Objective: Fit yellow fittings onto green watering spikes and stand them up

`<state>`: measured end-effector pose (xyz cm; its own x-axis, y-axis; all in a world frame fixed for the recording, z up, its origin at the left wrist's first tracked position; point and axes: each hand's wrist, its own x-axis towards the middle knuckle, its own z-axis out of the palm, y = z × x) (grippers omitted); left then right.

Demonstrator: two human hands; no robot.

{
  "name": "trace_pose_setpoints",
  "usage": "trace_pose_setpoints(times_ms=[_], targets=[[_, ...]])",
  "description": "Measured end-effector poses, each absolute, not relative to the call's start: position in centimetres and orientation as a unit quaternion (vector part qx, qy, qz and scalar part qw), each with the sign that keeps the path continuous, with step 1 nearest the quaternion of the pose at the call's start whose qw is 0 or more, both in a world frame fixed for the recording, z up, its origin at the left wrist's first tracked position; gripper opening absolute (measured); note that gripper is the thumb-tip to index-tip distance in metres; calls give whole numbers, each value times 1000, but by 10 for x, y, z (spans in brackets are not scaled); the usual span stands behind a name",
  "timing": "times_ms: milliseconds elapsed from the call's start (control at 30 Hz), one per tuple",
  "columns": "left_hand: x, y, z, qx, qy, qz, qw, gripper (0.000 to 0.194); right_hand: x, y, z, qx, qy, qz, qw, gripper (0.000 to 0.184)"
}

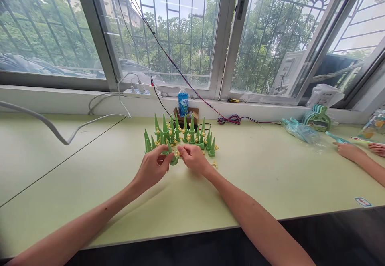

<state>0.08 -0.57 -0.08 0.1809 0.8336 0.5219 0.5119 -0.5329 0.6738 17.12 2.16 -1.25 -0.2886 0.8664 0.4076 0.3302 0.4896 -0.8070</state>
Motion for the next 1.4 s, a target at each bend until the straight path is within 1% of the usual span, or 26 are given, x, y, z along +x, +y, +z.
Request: trace_pose_setpoints(times_ms=[133,433,600,767,900,1100,1233,1400], targets=[[1,-6,-1,744,453,457,181,15,172,21,-13,-388,-738,338,436,43],[0,-6,-1,754,446,440,197,17,171,21,-10,-407,-751,317,412,53],[0,-7,0,749,452,444,194,17,170,19,-10,-391,-737,346,429,48],[1,-8,0,750,455,442,188,18,172,21,-14,-383,-731,375,422,45],[0,-8,-1,755,449,438,194,18,172,23,-15,-392,-727,385,412,49],[0,-8,0,760,438,438,195,19,172,22,-12,-408,-737,354,407,59],[1,-8,0,763,428,445,192,17,172,23,-15,-409,-724,380,406,63],[1,-8,-1,764,421,451,192,19,172,24,-16,-417,-724,376,400,68]])
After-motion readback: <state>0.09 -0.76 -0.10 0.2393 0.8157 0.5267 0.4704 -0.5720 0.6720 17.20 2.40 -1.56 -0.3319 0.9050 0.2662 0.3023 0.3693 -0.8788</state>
